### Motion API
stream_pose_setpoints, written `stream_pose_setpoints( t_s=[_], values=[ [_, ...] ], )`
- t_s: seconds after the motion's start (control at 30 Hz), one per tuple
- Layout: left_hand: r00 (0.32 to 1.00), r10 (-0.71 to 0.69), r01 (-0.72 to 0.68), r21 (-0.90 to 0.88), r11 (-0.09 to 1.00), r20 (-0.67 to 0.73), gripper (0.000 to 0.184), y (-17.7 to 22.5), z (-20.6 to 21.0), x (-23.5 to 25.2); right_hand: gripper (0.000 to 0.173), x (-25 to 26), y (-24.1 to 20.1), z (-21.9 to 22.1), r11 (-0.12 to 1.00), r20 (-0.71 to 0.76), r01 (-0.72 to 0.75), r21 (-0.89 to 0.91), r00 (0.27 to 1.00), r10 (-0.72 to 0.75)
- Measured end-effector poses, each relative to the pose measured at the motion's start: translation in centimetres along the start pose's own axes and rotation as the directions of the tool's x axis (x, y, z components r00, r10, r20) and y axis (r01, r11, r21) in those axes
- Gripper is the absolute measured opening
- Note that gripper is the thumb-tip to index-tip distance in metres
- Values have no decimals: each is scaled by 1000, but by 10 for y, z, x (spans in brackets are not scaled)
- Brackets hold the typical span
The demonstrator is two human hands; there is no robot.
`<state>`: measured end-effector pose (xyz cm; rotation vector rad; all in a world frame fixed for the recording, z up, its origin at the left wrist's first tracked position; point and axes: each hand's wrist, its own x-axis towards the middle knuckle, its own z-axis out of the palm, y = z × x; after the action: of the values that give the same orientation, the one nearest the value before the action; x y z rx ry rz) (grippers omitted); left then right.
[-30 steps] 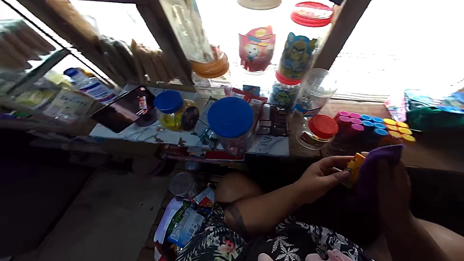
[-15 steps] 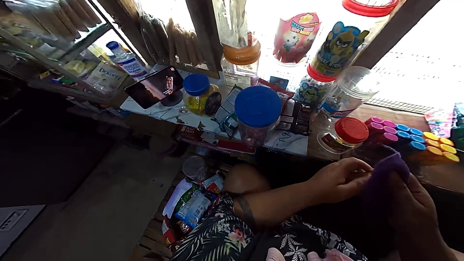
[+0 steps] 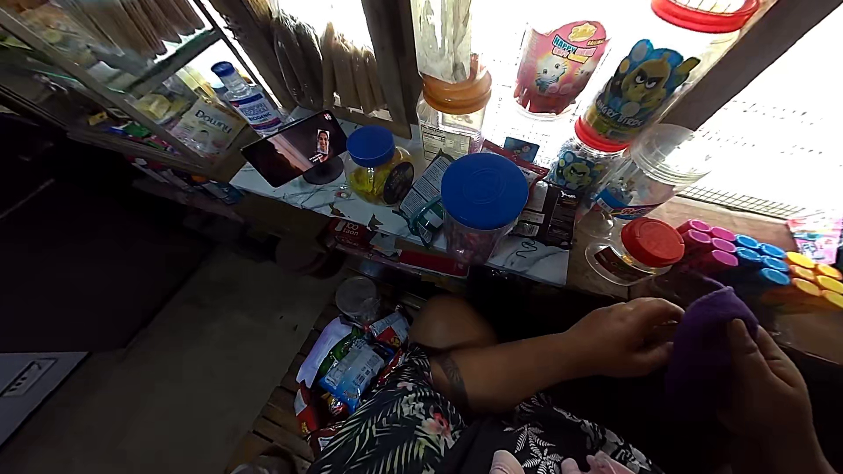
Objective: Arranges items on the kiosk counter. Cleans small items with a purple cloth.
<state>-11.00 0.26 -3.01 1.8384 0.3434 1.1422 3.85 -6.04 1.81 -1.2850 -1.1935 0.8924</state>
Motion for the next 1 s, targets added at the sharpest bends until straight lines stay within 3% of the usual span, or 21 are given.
stream_pose_setpoints(
  t_s=[0.17,0.33,0.5,0.67,0.77,0.93,1.0],
  values=[
    [997,45,-44,15,999,-56,39,1,2,0,25,-1,0,5,991,-36,-27,133,999,32],
    [978,166,-166,7,986,-124,36,-11,7,-1,24,-2,-2,2,923,120,-223,314,974,194],
    [959,234,-232,36,972,-158,23,-7,3,1,26,-3,-1,2,861,211,-258,438,961,180],
    [941,278,-238,206,949,-194,17,-3,-2,1,26,-5,3,1,888,162,-164,430,982,102],
    [935,312,-262,266,928,-167,19,-2,-2,0,22,-8,2,2,964,16,-58,258,998,56],
    [949,289,-257,217,942,-131,21,0,2,-1,25,-5,4,5,989,-95,144,45,986,-139],
    [950,286,-261,182,948,-126,21,2,7,-3,21,0,8,2,972,-69,236,13,970,-235]
  ],
)
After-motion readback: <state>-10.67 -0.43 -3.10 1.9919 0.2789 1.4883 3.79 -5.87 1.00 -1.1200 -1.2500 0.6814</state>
